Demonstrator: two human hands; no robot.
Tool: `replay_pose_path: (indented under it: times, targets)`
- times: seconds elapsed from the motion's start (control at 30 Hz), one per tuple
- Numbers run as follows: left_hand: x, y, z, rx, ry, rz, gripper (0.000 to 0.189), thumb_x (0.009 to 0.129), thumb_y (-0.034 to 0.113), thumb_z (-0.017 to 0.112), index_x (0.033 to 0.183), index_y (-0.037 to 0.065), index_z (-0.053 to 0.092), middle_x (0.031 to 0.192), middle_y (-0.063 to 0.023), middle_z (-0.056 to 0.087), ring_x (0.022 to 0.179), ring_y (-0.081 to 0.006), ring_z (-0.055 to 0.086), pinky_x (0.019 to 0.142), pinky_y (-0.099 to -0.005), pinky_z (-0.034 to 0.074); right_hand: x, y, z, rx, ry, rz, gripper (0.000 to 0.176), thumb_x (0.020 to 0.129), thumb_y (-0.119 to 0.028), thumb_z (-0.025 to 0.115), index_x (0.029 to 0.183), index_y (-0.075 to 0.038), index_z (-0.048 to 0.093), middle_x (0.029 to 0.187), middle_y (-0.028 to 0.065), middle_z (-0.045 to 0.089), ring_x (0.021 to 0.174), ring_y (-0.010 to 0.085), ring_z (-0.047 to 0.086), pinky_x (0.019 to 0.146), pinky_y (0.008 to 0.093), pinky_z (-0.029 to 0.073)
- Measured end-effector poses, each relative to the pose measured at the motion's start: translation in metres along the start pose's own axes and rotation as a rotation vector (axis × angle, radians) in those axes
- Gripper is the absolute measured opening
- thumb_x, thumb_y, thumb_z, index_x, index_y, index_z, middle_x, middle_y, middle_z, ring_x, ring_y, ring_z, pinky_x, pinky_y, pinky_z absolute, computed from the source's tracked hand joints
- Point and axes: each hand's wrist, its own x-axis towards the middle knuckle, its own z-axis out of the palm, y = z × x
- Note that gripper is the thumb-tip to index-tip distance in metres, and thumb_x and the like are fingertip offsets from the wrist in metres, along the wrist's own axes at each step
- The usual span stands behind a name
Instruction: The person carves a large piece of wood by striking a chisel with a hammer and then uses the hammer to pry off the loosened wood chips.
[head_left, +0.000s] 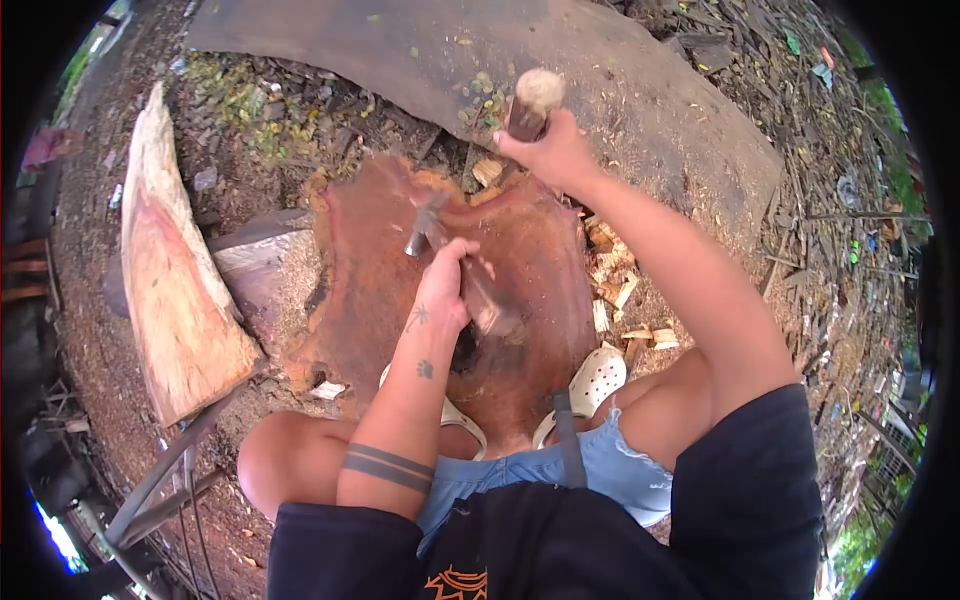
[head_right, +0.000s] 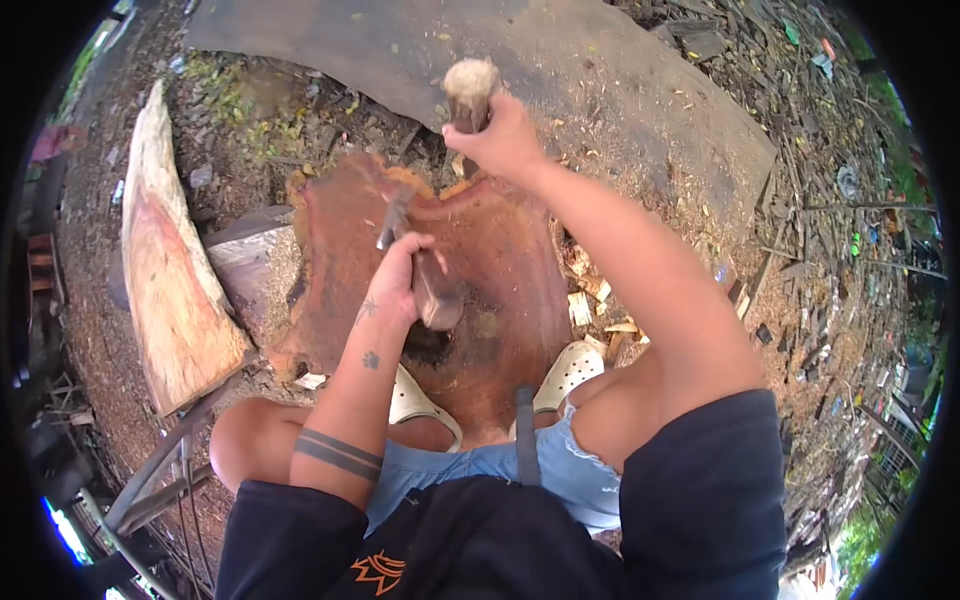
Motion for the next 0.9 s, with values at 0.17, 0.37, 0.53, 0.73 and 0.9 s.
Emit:
replay_pose_path:
  times: [0.17, 0.37, 0.53, 0.73, 0.9]
  targets:
    - [-0.001, -0.019, 0.003, 0.104, 0.104, -0.002, 0.011, 0.076, 0.009, 0.059, 0.08, 0.005, 0.049, 0.061, -0.0094, 0.056, 0.052, -0.0219, 0.057, 0.051, -0.0344, 0.052, 0.011, 0.025, -0.013, 0.387, -0.102, -0.003, 0.023, 0.07, -0.018, 0.073, 0.084, -0.002, 0.064, 0.079, 0.0078, 0.067, 0.076, 0.0145, 0.065, 0.069, 0.0313, 0.051]
    - [0.025, -0.055, 0.025, 0.182, 0.27, 0.191, 0.011, 0.072, 0.003, 0.062, 0.078, -0.003, 0.054, 0.066, -0.0117, 0.056, 0.05, -0.0243, 0.057, 0.045, -0.0379, 0.049, 0.041, 0.029, -0.033, 0.219, -0.152, 0.002, 0.031, 0.068, -0.019, 0.076, 0.09, -0.001, 0.065, 0.082, 0.0088, 0.069, 0.075, 0.016, 0.066, 0.073, 0.032, 0.052]
    - [0.047, -0.082, 0.017, 0.472, 0.51, 0.223, 0.014, 0.07, 0.007, 0.062, 0.074, -0.006, 0.058, 0.066, -0.0141, 0.059, 0.051, -0.0235, 0.06, 0.045, -0.0379, 0.049, 0.051, 0.018, -0.025, 0.015, -0.084, 0.017, 0.04, 0.066, -0.028, 0.076, 0.093, -0.001, 0.066, 0.088, 0.0168, 0.068, 0.088, 0.0287, 0.066, 0.079, 0.0372, 0.05]
    - [0.053, -0.083, 0.02, 0.55, 0.613, 0.177, 0.015, 0.073, 0.006, 0.062, 0.079, -0.006, 0.055, 0.064, -0.012, 0.058, 0.052, -0.0236, 0.06, 0.044, -0.037, 0.049, 0.054, 0.004, -0.017, -0.087, -0.046, -0.095, 0.042, 0.066, -0.037, 0.074, 0.092, -0.005, 0.067, 0.089, 0.0187, 0.067, 0.088, 0.0338, 0.064, 0.079, 0.0418, 0.05]
    - [0.063, -0.069, 0.019, 0.636, 0.566, 0.128, 0.021, 0.072, 0.01, 0.063, 0.081, -0.008, 0.058, 0.071, -0.0141, 0.061, 0.06, -0.0233, 0.063, 0.051, -0.0375, 0.051, 0.069, -0.005, -0.007, -0.166, -0.081, -0.092, 0.044, 0.066, -0.04, 0.072, 0.092, -0.005, 0.066, 0.086, 0.0173, 0.067, 0.085, 0.0339, 0.064, 0.077, 0.0428, 0.05]
